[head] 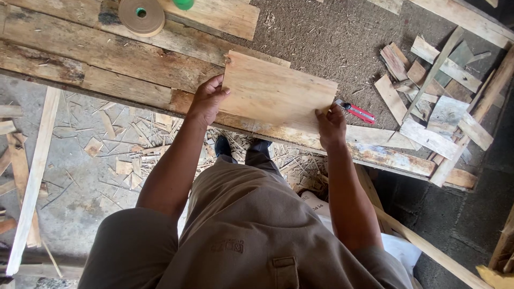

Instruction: Fitting and trimming small wood panels onto a larger wooden structure.

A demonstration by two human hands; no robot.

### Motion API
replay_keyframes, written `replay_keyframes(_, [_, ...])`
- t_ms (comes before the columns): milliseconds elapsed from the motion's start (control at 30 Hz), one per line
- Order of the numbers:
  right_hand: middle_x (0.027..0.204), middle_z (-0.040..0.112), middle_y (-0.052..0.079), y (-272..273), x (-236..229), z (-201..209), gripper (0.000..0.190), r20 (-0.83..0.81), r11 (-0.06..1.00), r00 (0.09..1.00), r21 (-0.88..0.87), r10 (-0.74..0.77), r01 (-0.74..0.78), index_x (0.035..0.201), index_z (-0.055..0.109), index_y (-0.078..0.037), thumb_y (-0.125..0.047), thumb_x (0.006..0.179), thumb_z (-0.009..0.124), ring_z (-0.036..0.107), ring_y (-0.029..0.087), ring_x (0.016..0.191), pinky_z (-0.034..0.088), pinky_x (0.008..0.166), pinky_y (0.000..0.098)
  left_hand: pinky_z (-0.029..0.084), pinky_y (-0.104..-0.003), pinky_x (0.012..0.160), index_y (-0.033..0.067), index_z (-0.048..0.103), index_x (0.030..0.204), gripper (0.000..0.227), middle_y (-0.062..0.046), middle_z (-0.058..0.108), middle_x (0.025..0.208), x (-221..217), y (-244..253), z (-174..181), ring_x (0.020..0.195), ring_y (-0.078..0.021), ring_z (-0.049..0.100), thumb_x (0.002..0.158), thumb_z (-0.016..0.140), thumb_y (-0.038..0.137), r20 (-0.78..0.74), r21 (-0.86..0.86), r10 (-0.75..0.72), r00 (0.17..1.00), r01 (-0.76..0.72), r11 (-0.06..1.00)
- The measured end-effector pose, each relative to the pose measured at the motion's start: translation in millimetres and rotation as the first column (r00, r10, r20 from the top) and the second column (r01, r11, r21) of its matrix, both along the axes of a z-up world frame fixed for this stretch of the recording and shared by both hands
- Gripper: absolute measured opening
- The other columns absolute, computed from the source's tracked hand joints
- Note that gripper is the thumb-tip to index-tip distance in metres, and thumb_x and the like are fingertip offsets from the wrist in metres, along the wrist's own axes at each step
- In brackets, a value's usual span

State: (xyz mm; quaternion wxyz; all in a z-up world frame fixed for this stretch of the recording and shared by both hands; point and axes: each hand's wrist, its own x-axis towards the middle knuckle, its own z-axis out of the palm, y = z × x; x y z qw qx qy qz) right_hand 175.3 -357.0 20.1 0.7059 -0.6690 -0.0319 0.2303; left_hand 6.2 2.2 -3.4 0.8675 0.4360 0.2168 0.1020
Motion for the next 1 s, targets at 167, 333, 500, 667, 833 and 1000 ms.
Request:
replay_keyframes(167, [0.114,0.072,0.009,-1,11,-19,0.021,-0.016,0.995,0.998,0.078,-0.054,0.055,0.113,0.061,-0.009,0.007,0.100,0.061,0.071,0.016,0.104,0.061,0.097,0.0310,0.061,-0.027,0.091,0.0049,0.066,0.128,0.031,-0.008,0.074,0.113,-1,-1,13,0.102,-0.0118,0.071,0.098,0.071,0.009,-0.163,0.398,0.070,0.984,0.001,0.918])
replay_keyframes(333, [0.111,0.073,0.008,2,22,-33,0.023,-0.026,0.982,0.983,-0.062,-0.181,0.179,0.113,0.062,-0.011,0.006,0.098,0.062,0.069,0.016,0.097,0.060,0.086,0.0307,0.063,-0.032,0.082,0.0067,0.069,0.119,0.018,-0.011,0.073,0.115,-31,-30,-3,0.099,-0.0183,0.072,0.105,0.061,0.015,-0.263,0.814,0.336,0.904,0.021,0.580])
replay_keyframes(500, [0.109,0.073,0.009,9,26,-35,0.021,-0.019,0.941,0.972,-0.257,-0.233,0.221,0.111,0.062,-0.010,0.005,0.097,0.066,0.067,0.016,0.092,0.059,0.080,0.0304,0.063,-0.037,0.089,0.0075,0.067,0.114,0.010,-0.010,0.074,0.109,-67,-64,-31,0.101,-0.0220,0.072,0.109,0.058,0.011,-0.136,0.977,0.248,0.959,0.088,0.197])
replay_keyframes(667, [0.113,0.074,0.006,12,30,-51,0.026,0.028,0.965,0.988,-0.212,-0.150,0.153,0.114,0.062,-0.012,0.007,0.096,0.064,0.070,0.013,0.100,0.059,0.090,0.0269,0.042,-0.049,0.114,-0.0042,0.055,0.139,0.054,-0.021,0.048,0.153,-77,-81,-6,0.139,-0.0384,0.046,0.096,0.069,0.025,-0.144,0.968,0.068,0.987,0.154,-0.199])
replay_keyframes(833, [0.114,0.074,0.006,9,34,-70,0.027,0.051,0.983,0.994,-0.152,-0.101,0.108,0.117,0.061,-0.012,0.007,0.097,0.064,0.069,0.013,0.101,0.056,0.090,0.0271,0.035,-0.051,0.118,-0.0076,0.046,0.149,0.069,-0.024,0.031,0.164,-70,-86,-11,0.144,-0.0417,0.037,0.098,0.066,0.034,-0.206,0.947,0.079,0.975,0.219,-0.235])
replay_keyframes(1000, [0.112,0.074,0.007,11,37,-80,0.025,0.058,0.959,0.993,-0.257,-0.105,0.117,0.115,0.061,-0.011,0.006,0.098,0.066,0.068,0.013,0.099,0.055,0.087,0.0270,0.033,-0.052,0.117,-0.0071,0.044,0.152,0.072,-0.025,0.028,0.166,-65,-89,-17,0.144,-0.0423,0.034,0.100,0.063,0.039,-0.259,0.915,0.121,0.958,0.283,-0.288])
